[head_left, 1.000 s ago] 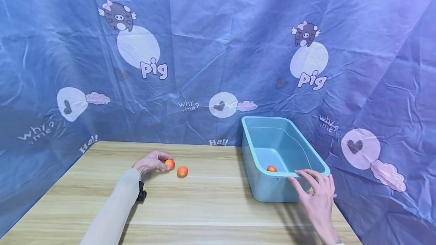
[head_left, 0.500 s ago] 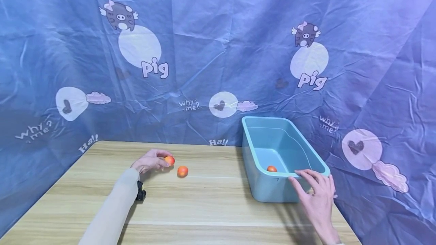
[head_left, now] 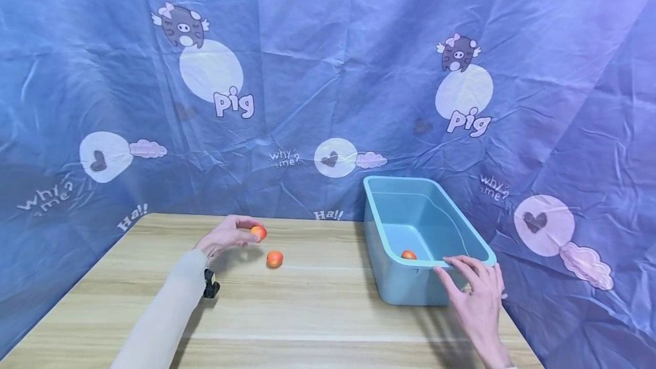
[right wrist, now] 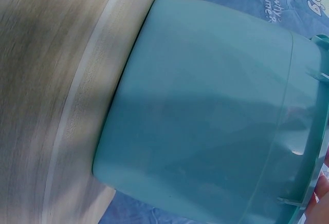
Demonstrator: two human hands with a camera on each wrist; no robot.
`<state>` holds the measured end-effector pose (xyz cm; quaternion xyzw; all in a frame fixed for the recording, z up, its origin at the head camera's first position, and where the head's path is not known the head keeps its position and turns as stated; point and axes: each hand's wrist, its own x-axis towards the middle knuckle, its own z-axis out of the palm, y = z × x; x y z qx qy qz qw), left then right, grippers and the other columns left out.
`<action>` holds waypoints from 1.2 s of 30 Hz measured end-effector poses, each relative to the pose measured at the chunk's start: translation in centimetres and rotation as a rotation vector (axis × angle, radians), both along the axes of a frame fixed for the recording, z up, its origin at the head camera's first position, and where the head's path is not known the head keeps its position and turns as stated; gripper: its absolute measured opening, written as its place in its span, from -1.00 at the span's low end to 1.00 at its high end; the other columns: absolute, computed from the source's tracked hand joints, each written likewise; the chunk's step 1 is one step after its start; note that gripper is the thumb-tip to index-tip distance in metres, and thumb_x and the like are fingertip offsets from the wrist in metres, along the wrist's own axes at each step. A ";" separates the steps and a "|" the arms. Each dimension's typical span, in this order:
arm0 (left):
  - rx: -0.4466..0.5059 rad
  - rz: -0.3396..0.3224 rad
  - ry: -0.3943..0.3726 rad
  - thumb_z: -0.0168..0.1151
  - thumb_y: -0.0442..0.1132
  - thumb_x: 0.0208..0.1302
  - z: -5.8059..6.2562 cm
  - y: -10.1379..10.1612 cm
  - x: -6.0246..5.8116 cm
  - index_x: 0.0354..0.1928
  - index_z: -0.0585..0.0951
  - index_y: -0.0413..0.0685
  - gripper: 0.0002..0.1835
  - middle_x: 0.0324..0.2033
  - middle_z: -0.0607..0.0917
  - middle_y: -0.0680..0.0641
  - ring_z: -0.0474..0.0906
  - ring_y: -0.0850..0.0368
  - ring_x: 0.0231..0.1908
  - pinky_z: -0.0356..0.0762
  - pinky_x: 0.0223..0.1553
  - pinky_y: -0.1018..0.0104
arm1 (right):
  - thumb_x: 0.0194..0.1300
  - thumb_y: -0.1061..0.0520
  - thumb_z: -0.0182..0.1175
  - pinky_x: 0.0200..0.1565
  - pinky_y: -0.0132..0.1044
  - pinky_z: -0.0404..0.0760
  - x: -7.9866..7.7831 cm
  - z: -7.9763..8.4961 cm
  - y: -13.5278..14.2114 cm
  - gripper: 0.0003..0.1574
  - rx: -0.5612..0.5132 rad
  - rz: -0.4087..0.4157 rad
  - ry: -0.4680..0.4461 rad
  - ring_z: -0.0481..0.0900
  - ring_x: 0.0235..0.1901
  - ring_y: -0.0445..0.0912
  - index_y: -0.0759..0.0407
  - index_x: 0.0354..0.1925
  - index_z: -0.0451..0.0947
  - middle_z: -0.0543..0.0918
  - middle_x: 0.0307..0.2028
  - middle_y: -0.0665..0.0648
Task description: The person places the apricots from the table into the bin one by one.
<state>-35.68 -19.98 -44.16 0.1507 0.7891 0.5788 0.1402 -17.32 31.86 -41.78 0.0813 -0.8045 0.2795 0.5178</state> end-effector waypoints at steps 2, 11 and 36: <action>0.018 -0.004 0.004 0.45 -0.22 0.12 0.3 0.3 0.1 0.19 0.54 -0.18 -0.43 0.02 0.71 -0.12 0.64 0.11 -0.08 0.59 -0.02 -0.02 | -0.22 0.25 0.55 0.40 0.25 -0.09 0.0 0.1 0.0 -0.58 -0.002 0.001 -0.002 0.39 -0.05 -0.31 0.17 -0.26 0.74 0.67 -0.26 0.21; 0.115 0.020 0.069 0.46 -0.22 0.10 0.9 2.7 0.1 0.14 0.57 -0.20 -0.46 -0.08 0.76 -0.09 0.65 0.08 -0.08 0.54 -0.02 -0.08 | -0.21 0.26 0.54 0.41 0.25 -0.10 0.0 -0.1 -0.1 -0.60 -0.012 -0.008 -0.015 0.36 -0.04 -0.35 0.19 -0.26 0.73 0.66 -0.27 0.23; 0.187 -0.058 0.218 0.47 -0.25 0.08 3.1 9.7 -0.9 0.07 0.61 -0.18 -0.52 -0.11 0.76 -0.10 0.67 0.16 -0.22 0.57 -0.33 0.25 | -0.23 0.27 0.54 0.39 0.30 -0.08 -0.1 0.6 -1.2 -0.59 0.005 -0.026 -0.001 0.40 -0.06 -0.26 0.19 -0.27 0.73 0.66 -0.27 0.22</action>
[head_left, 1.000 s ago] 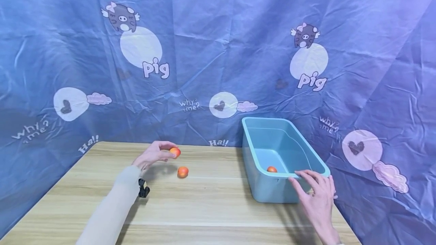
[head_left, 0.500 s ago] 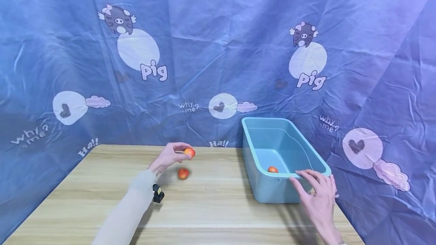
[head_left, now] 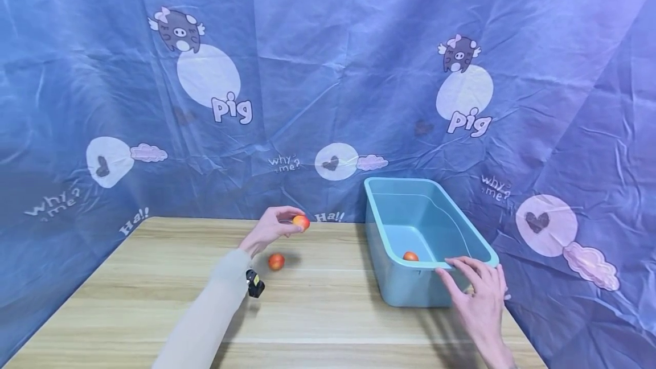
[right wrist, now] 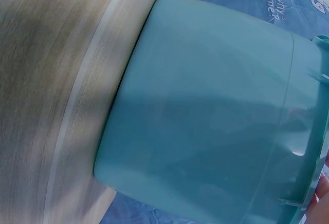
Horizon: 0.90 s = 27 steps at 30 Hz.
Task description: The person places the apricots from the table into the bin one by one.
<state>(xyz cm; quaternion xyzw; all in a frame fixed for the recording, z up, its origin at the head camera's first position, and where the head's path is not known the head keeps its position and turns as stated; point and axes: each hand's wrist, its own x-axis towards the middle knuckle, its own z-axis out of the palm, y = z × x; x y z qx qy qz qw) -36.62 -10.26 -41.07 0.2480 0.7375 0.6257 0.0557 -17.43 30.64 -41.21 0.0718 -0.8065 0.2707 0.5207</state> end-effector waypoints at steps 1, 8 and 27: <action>-0.001 0.003 -0.004 0.48 -0.24 0.08 0.2 0.3 0.0 0.07 0.62 -0.15 -0.53 -0.10 0.76 -0.10 0.67 0.15 -0.22 0.57 -0.33 0.25 | -0.23 0.27 0.54 0.39 0.30 -0.08 0.0 0.0 0.0 -0.59 -0.001 0.000 -0.001 0.39 -0.06 -0.27 0.20 -0.27 0.73 0.66 -0.27 0.22; 0.026 -0.026 -0.007 0.43 -0.31 0.13 1.5 2.6 0.4 0.13 0.59 -0.21 -0.51 -0.09 0.74 -0.16 0.61 0.16 -0.34 0.49 -0.42 0.33 | -0.22 0.24 0.54 0.39 0.27 -0.08 0.0 0.0 0.1 -0.60 0.001 0.003 0.004 0.37 -0.03 -0.35 0.20 -0.27 0.73 0.66 -0.27 0.23; 0.111 -0.083 -0.016 0.37 -0.36 0.14 2.2 7.7 0.5 0.18 0.52 -0.28 -0.48 -0.13 0.74 -0.07 0.59 0.24 -0.34 0.43 -0.45 0.36 | -0.25 0.27 0.55 0.40 0.26 -0.10 -0.1 -0.1 0.1 -0.57 -0.002 0.016 0.013 0.34 -0.02 -0.41 0.18 -0.27 0.73 0.66 -0.27 0.22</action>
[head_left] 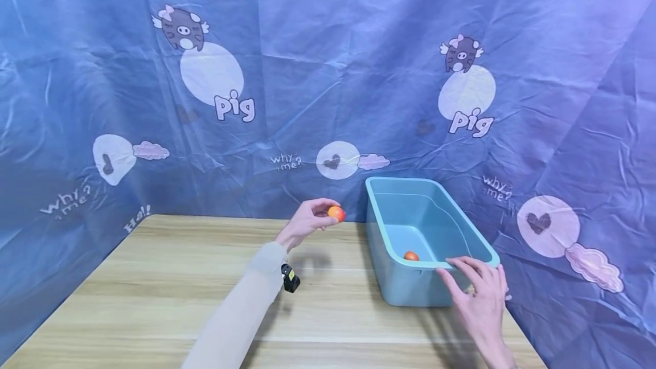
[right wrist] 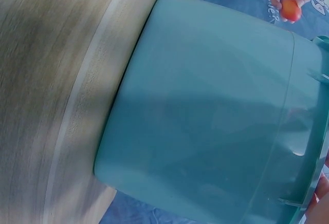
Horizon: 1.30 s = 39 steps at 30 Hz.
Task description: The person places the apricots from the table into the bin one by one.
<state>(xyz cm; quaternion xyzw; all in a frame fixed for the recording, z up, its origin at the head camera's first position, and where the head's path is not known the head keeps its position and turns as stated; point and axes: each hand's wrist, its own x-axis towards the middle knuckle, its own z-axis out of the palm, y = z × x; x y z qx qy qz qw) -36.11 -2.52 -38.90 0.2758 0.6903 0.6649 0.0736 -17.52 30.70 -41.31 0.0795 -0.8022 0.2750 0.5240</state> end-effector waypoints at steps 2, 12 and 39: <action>0.004 0.002 0.001 0.38 -0.36 0.14 0.1 0.5 0.0 0.18 0.53 -0.27 -0.48 -0.14 0.73 -0.05 0.58 0.24 -0.35 0.43 -0.45 0.36 | -0.25 0.28 0.55 0.40 0.26 -0.10 0.0 0.0 0.1 -0.57 -0.002 0.002 -0.001 0.32 -0.01 -0.44 0.19 -0.26 0.73 0.66 -0.27 0.22; 0.026 0.052 0.037 0.42 -0.34 0.11 1.2 3.3 0.5 0.07 0.62 -0.17 -0.57 -0.20 0.72 -0.03 0.55 0.25 -0.31 0.39 -0.44 0.42 | -0.21 0.25 0.54 0.40 0.26 -0.10 -0.2 -0.2 0.2 -0.60 0.005 -0.002 -0.016 0.31 0.00 -0.46 0.21 -0.27 0.73 0.65 -0.26 0.24; 0.113 -0.073 0.030 0.41 -0.37 0.12 4.1 10.6 2.3 0.12 0.62 -0.12 -0.53 -0.13 0.75 -0.04 0.60 0.24 -0.35 0.44 -0.48 0.41 | -0.24 0.27 0.54 0.40 0.22 -0.11 -0.1 0.0 -0.1 -0.58 -0.016 0.000 -0.009 0.29 0.01 -0.49 0.22 -0.27 0.73 0.65 -0.26 0.26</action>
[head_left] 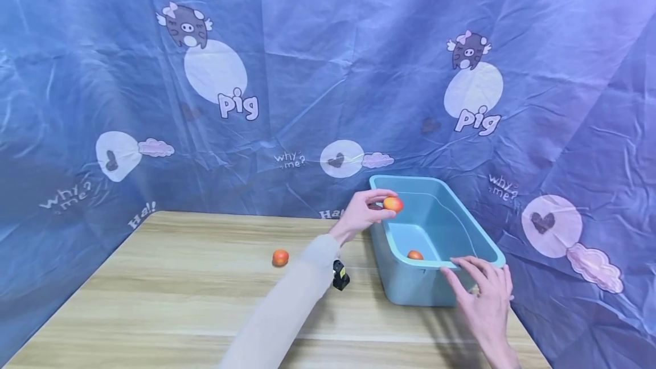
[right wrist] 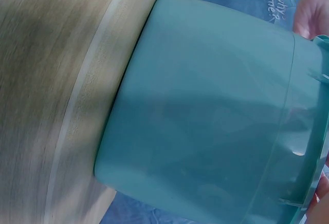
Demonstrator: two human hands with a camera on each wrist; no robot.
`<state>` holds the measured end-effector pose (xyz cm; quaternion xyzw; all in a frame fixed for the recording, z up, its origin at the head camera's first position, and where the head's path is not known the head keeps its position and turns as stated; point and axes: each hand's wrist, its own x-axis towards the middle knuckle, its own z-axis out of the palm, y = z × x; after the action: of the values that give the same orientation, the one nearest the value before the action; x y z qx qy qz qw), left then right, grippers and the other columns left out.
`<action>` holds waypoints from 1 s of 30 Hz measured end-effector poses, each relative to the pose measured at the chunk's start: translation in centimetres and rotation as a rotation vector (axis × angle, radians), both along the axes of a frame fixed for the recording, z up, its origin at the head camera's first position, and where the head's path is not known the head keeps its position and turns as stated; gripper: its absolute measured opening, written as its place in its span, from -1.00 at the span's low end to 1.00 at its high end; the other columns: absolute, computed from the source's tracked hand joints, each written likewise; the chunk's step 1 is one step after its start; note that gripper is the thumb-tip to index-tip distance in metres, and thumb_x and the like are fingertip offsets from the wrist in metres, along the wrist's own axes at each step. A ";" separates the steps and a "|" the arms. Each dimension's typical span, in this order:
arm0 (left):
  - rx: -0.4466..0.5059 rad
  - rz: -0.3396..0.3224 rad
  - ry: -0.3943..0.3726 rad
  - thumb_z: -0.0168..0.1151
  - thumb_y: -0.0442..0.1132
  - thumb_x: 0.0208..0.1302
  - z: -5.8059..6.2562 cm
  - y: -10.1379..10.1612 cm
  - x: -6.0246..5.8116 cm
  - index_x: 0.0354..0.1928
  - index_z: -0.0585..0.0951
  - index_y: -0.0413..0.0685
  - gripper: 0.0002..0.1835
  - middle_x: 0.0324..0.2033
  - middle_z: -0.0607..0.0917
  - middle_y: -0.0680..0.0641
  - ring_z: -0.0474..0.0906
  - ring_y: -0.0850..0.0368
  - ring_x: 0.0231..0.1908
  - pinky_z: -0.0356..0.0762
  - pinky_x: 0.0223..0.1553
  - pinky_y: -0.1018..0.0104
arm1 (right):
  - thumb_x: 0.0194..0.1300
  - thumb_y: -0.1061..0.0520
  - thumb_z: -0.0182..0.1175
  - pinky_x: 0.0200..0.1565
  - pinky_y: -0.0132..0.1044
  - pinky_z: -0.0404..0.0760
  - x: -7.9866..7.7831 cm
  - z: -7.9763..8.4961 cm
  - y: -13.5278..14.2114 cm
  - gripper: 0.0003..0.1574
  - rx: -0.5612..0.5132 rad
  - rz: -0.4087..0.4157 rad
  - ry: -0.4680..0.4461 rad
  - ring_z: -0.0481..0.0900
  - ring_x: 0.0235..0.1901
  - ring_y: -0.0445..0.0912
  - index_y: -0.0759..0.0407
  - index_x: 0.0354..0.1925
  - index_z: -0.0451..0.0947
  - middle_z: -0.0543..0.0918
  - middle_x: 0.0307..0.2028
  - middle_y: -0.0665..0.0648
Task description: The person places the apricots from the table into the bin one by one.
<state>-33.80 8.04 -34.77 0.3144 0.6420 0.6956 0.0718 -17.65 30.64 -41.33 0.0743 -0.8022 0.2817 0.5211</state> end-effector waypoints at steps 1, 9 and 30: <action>-0.006 0.004 0.013 0.41 -0.36 0.12 0.2 0.3 0.1 0.13 0.62 -0.13 -0.53 -0.13 0.75 -0.03 0.62 0.24 -0.33 0.46 -0.47 0.40 | -0.24 0.27 0.54 0.40 0.22 -0.11 0.0 0.0 0.0 -0.58 -0.001 -0.001 0.001 0.30 0.01 -0.49 0.21 -0.27 0.73 0.65 -0.26 0.26; 0.004 0.061 0.088 0.43 -0.33 0.13 0.8 2.7 1.0 0.06 0.65 -0.12 -0.59 -0.11 0.75 -0.11 0.64 0.35 -0.24 0.61 -0.17 0.45 | -0.24 0.25 0.55 0.41 0.22 -0.10 -0.1 -0.1 0.2 -0.58 -0.003 0.001 0.007 0.32 0.01 -0.46 0.19 -0.27 0.74 0.66 -0.26 0.24; -0.309 0.237 0.279 0.53 -0.15 0.04 0.9 6.8 2.3 -0.04 0.71 0.03 -0.61 -0.28 0.75 0.16 0.55 0.45 -0.34 0.46 -0.26 0.57 | -0.22 0.25 0.53 0.39 0.27 -0.09 -0.2 -0.4 0.6 -0.59 0.010 0.011 0.013 0.29 0.03 -0.51 0.22 -0.26 0.73 0.65 -0.27 0.26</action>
<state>-31.50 14.84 -33.91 0.3151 0.7768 0.5427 -0.0525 -17.89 31.19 -41.73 0.0834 -0.7999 0.2800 0.5242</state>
